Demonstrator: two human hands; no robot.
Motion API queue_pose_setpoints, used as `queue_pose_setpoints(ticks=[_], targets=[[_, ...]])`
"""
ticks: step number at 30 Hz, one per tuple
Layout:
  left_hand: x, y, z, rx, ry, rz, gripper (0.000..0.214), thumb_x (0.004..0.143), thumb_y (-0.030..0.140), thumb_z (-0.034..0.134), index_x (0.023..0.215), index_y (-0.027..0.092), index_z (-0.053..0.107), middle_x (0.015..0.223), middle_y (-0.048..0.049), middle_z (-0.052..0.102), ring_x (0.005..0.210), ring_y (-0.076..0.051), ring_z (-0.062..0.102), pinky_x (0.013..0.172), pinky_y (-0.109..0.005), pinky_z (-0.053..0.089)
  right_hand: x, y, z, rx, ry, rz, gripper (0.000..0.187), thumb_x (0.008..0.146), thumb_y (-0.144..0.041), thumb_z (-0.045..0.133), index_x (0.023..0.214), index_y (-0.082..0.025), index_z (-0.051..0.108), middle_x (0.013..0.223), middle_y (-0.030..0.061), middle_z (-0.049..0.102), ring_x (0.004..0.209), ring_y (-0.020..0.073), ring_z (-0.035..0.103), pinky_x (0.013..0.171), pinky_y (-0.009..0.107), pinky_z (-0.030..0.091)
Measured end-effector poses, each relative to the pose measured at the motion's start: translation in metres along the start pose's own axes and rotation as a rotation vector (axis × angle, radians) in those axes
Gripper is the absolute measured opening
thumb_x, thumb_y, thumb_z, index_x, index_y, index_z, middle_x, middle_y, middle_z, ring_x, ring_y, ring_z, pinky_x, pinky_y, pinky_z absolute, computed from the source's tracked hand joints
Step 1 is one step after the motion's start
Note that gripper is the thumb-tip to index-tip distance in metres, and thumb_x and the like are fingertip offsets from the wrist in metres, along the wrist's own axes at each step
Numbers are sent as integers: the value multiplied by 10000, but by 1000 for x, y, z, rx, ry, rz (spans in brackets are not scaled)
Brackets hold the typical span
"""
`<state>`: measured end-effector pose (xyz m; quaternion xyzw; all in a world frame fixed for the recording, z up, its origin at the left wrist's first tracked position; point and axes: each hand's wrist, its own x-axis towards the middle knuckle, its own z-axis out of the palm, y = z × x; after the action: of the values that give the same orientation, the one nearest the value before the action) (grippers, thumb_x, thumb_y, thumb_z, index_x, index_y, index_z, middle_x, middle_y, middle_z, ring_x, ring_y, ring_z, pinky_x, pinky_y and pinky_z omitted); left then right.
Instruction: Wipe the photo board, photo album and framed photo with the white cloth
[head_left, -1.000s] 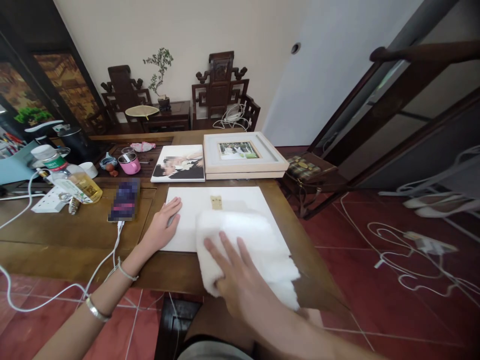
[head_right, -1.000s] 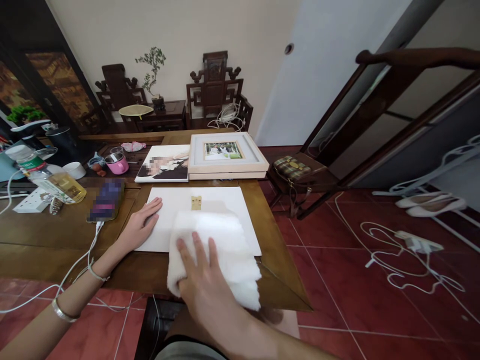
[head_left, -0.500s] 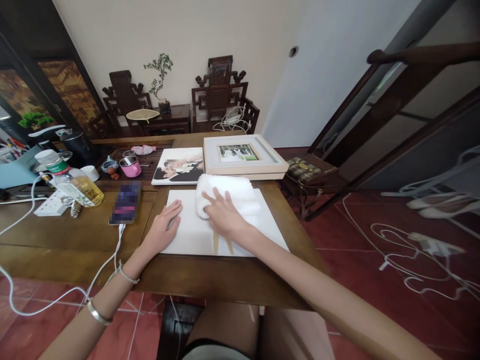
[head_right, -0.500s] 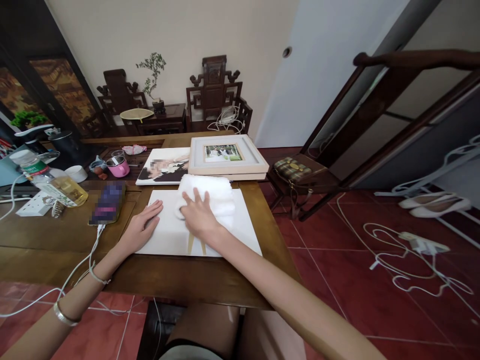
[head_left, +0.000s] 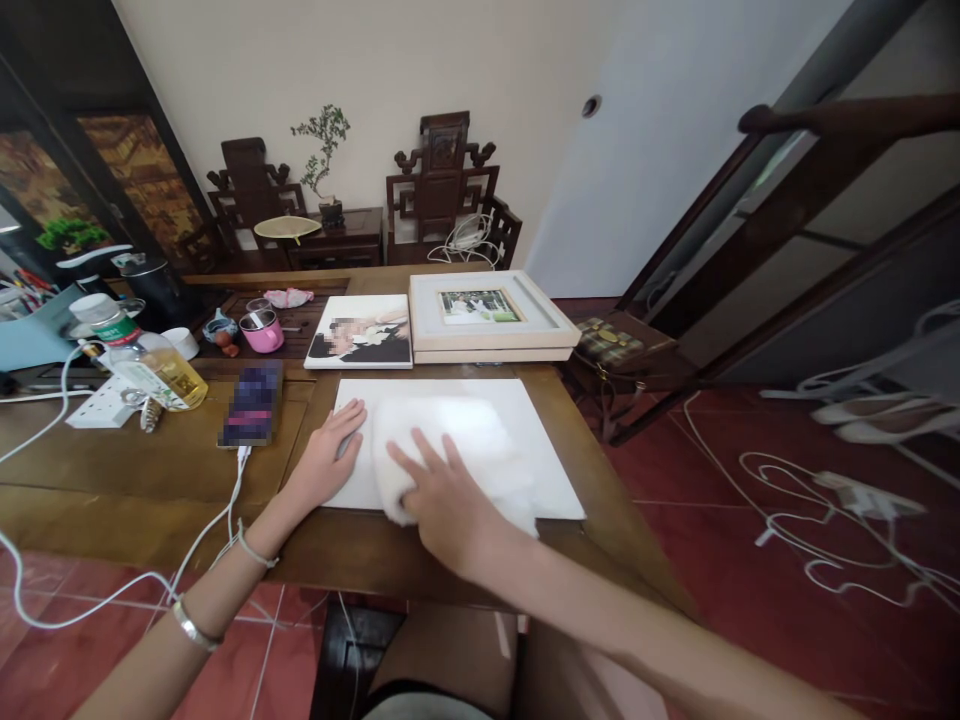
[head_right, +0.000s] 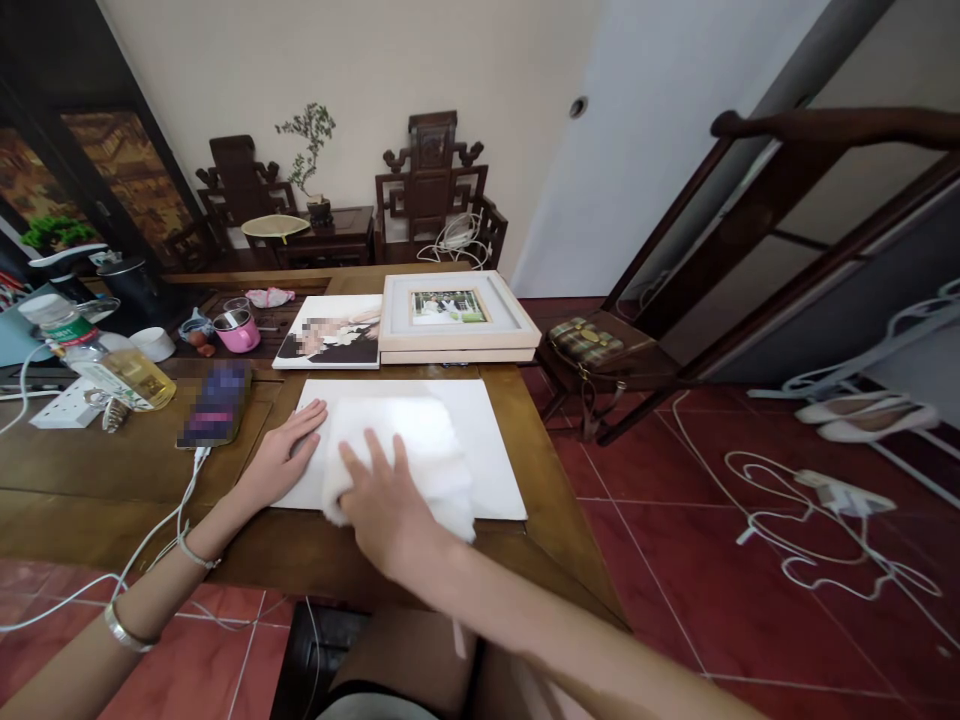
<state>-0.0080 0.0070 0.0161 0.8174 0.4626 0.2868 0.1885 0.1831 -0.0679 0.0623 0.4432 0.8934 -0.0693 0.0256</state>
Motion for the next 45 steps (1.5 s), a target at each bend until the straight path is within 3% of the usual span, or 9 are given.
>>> queue_pose_setpoints(ticks=[7, 15, 19, 22, 26, 31, 36, 39, 45], targets=[[0, 2, -1, -9, -11, -5, 418, 900, 292, 405, 1267, 156, 553, 1381, -114, 486, 1333, -220, 382, 1130, -460, 255, 62, 35, -7, -58, 160, 138, 336, 817, -68, 444, 1058, -124, 673, 1457, 179, 355, 1333, 442, 246, 1008, 676, 222], [0, 0, -3, -24, -30, 17, 422, 886, 242, 400, 1282, 196, 540, 1406, -85, 459, 1345, -217, 362, 1132, -480, 244, -7, -36, 9, 7, 123, -44, 288, 899, -215, 454, 886, -173, 738, 1473, 145, 330, 1320, 459, 258, 1010, 714, 197], [0, -3, -2, -27, -22, 27, 432, 870, 227, 410, 1277, 174, 546, 1399, -104, 465, 1338, -225, 375, 1135, -474, 242, -24, -41, 4, 71, -1, -114, 227, 855, -220, 525, 893, -160, 740, 1490, 137, 293, 1334, 467, 205, 1036, 698, 184], [0, -2, -1, -13, -17, 6, 420, 887, 250, 402, 1269, 160, 552, 1393, -110, 471, 1339, -221, 373, 1136, -468, 244, -9, -16, -2, 22, -34, -46, 241, 817, -148, 526, 949, -174, 725, 1486, 112, 313, 1353, 425, 200, 1064, 644, 194], [0, 2, -1, -6, -4, -14, 419, 906, 304, 401, 1272, 160, 547, 1381, -109, 487, 1334, -222, 381, 1133, -468, 251, 33, 22, -6, -41, 120, 121, 341, 804, -53, 447, 1004, -157, 703, 1463, 115, 366, 1345, 411, 242, 1056, 623, 215], [-1, 5, -5, -67, 33, -39, 470, 941, 375, 333, 1335, 165, 479, 1439, -90, 415, 1353, -200, 351, 1147, -418, 231, 66, 19, -3, -44, 177, 198, 340, 861, -100, 400, 1044, -139, 684, 1456, 181, 353, 1323, 455, 259, 990, 704, 213], [-4, 6, -7, -127, 103, -71, 539, 963, 412, 232, 1430, 157, 317, 1517, -54, 270, 1405, -165, 221, 1168, -359, 165, 38, -17, 2, 3, 210, -118, 282, 848, -165, 460, 982, -154, 708, 1474, 143, 335, 1344, 440, 215, 1043, 663, 170], [-4, 7, -6, -120, 99, -110, 566, 960, 425, 223, 1436, 129, 297, 1511, -74, 278, 1401, -177, 234, 1167, -367, 167, 8, -26, -2, 59, 92, -237, 264, 824, -150, 481, 920, -156, 727, 1479, 119, 335, 1349, 440, 197, 1055, 659, 167], [-1, 5, -1, -52, -4, -85, 514, 950, 397, 270, 1350, 132, 454, 1431, -102, 423, 1366, -210, 321, 1150, -421, 213, -18, -8, -14, 67, -145, -79, 334, 719, -74, 526, 990, -149, 706, 1479, 99, 334, 1364, 405, 188, 1073, 617, 196]])
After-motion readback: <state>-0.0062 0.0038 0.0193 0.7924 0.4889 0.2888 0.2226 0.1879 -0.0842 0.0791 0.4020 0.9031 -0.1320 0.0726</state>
